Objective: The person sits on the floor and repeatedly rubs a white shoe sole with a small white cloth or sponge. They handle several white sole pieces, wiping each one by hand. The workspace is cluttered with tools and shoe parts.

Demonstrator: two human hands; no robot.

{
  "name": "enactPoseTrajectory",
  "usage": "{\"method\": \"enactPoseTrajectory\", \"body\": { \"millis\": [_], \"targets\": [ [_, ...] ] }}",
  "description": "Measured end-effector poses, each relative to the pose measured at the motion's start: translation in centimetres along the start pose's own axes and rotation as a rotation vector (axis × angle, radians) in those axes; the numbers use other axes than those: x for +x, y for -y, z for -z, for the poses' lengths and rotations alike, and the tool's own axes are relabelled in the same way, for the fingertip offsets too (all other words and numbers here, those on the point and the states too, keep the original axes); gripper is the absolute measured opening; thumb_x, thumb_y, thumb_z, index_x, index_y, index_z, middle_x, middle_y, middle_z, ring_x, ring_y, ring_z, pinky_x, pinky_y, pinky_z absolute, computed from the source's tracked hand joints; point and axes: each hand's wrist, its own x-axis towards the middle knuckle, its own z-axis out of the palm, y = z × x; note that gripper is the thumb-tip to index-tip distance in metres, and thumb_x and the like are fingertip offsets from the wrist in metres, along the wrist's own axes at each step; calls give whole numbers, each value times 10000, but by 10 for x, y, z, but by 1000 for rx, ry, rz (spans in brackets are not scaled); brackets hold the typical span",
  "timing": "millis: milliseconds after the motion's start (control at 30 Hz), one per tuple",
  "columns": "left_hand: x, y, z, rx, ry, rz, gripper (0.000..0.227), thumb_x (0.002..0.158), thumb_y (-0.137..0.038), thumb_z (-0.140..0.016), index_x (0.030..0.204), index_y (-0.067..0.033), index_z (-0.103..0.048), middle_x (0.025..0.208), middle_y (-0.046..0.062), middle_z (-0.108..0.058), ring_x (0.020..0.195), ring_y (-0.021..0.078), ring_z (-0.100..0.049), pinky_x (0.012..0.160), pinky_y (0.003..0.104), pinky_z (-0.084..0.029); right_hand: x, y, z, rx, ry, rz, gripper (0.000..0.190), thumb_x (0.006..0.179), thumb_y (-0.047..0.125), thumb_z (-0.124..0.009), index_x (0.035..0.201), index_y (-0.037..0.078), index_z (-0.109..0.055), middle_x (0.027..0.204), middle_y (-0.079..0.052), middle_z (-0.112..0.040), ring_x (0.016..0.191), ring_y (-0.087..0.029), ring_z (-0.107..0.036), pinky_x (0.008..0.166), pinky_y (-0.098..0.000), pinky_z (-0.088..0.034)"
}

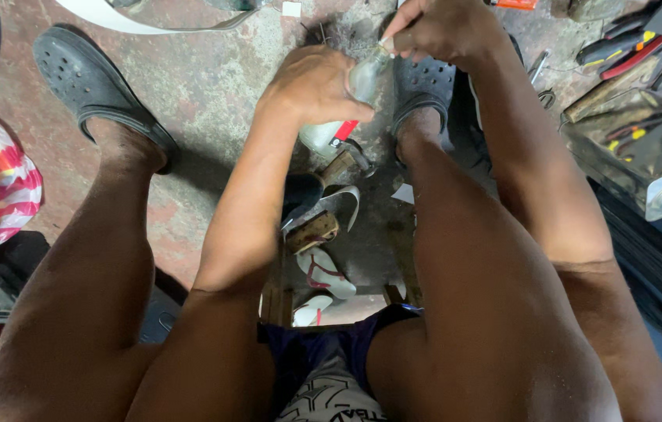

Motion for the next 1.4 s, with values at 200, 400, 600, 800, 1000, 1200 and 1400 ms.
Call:
{"method": "enactPoseTrajectory", "body": {
  "millis": [200, 400, 600, 800, 1000, 1200, 1400],
  "targets": [
    [-1, 5, -1, -17, 24, 41, 500, 651, -558, -818, 870, -111, -779, 821, 186, -727, 844, 359, -710, 833, 466, -544, 8, -20, -4, 93, 53, 24, 264, 902, 263, -770, 1106, 96, -782, 943, -57, -768, 780, -136, -727, 679, -297, -585],
    [3, 3, -2, 56, -32, 26, 560, 644, -541, -854, 943, -76, -768, 887, 205, -728, 909, 373, -701, 878, 475, -534, 6, -19, -1, 146, -3, 91, 236, 934, 254, -785, 1092, 79, -784, 876, -59, -738, 754, -126, -709, 663, -275, -571],
    [18, 14, -21, 90, -428, -45, 587, 669, -292, -888, 1157, -36, -685, 1041, 209, -730, 935, 387, -699, 856, 483, -530, -25, 4, -7, -31, -303, 460, 65, 1033, 39, -725, 1040, -6, -771, 842, -82, -736, 743, -127, -646, 645, -290, -483],
    [63, 50, -46, 13, -804, -140, 511, 776, -282, -928, 1172, -91, -668, 1040, 150, -726, 972, 382, -678, 839, 493, -537, -48, 18, 3, 267, -395, 495, 29, 1128, -37, -727, 1103, -30, -741, 885, -70, -665, 762, -77, -578, 667, -249, -444],
    [105, 61, -49, -15, -881, -25, 576, 786, -346, -895, 1224, -97, -613, 1074, 140, -705, 973, 348, -688, 827, 475, -557, -66, 10, -6, 502, -389, 304, 113, 1014, -52, -684, 1109, -10, -730, 935, -30, -726, 820, -72, -667, 743, -238, -540],
    [102, 42, -38, -15, -806, 77, 707, 766, -340, -911, 1318, -86, -550, 1184, 159, -675, 959, 375, -700, 819, 484, -564, -68, 8, -15, 634, -338, 216, 80, 1006, -36, -721, 1075, 1, -738, 883, -32, -697, 778, -74, -624, 724, -228, -500],
    [61, 11, -18, -171, -882, 168, 729, 730, -140, -813, 1384, -76, -497, 1356, 231, -558, 952, 389, -699, 790, 472, -574, -71, 5, -10, 703, -349, 214, 70, 1011, -30, -726, 1074, 0, -727, 898, -37, -707, 783, -82, -641, 731, -236, -514]
  ]
}}
